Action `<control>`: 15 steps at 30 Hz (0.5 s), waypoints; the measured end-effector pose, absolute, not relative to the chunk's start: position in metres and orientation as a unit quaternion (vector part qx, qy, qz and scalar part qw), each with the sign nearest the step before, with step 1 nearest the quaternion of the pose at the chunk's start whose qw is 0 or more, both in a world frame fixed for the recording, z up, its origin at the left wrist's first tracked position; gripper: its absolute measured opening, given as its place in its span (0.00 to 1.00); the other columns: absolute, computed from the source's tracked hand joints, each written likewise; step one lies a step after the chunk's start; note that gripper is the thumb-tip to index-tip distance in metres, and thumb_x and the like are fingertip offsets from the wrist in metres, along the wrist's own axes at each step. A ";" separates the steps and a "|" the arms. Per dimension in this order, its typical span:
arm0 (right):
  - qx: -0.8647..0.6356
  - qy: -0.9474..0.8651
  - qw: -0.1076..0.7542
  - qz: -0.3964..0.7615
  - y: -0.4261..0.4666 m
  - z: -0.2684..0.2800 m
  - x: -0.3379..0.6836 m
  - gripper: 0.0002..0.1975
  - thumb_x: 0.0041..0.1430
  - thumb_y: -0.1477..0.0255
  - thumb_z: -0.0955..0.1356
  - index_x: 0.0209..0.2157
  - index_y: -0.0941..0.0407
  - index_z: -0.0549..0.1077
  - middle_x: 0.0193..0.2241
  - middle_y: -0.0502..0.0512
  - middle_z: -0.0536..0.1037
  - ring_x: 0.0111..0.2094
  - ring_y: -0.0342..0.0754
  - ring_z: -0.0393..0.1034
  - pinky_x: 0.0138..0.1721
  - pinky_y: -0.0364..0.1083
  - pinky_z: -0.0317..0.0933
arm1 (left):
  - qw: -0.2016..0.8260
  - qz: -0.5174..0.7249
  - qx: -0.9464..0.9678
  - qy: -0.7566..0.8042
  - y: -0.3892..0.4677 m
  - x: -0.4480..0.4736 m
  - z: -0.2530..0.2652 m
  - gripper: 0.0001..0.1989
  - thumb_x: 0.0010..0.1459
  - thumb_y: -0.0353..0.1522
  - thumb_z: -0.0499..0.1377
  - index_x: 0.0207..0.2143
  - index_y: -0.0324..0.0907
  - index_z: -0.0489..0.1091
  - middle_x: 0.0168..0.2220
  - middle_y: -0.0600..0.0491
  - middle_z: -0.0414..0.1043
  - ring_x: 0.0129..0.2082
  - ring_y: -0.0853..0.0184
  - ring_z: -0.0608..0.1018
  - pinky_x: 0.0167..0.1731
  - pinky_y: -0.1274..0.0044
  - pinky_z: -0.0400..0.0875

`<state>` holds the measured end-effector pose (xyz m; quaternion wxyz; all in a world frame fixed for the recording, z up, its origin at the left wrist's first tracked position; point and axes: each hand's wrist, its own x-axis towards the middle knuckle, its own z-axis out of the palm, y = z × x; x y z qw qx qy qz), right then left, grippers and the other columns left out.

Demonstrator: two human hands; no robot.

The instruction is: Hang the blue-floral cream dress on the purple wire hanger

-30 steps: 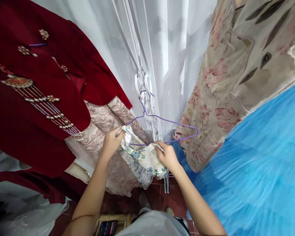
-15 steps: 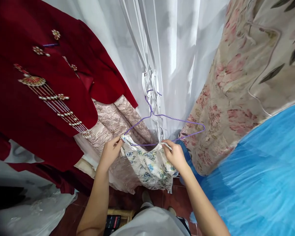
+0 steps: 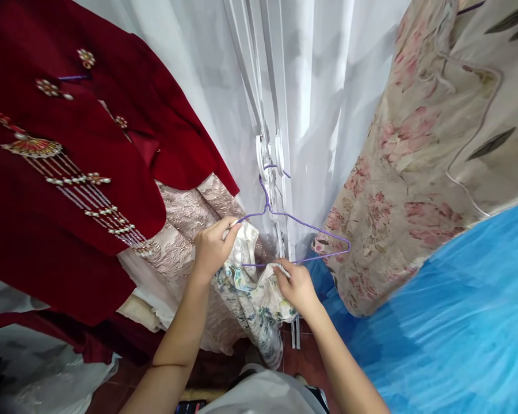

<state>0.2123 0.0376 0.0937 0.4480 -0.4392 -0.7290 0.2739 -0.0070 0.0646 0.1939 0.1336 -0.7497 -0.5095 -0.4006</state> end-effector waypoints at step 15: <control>-0.483 -0.603 0.631 -0.067 0.064 0.163 0.329 0.09 0.59 0.66 0.71 0.28 0.56 0.79 0.31 0.56 0.78 0.34 0.51 0.73 0.35 0.48 0.66 | 0.079 -0.489 -0.769 -0.404 0.093 -0.019 0.196 0.10 0.65 0.36 0.60 0.36 0.40 0.80 0.33 0.51 0.82 0.32 0.66 0.82 0.36 0.78 0.74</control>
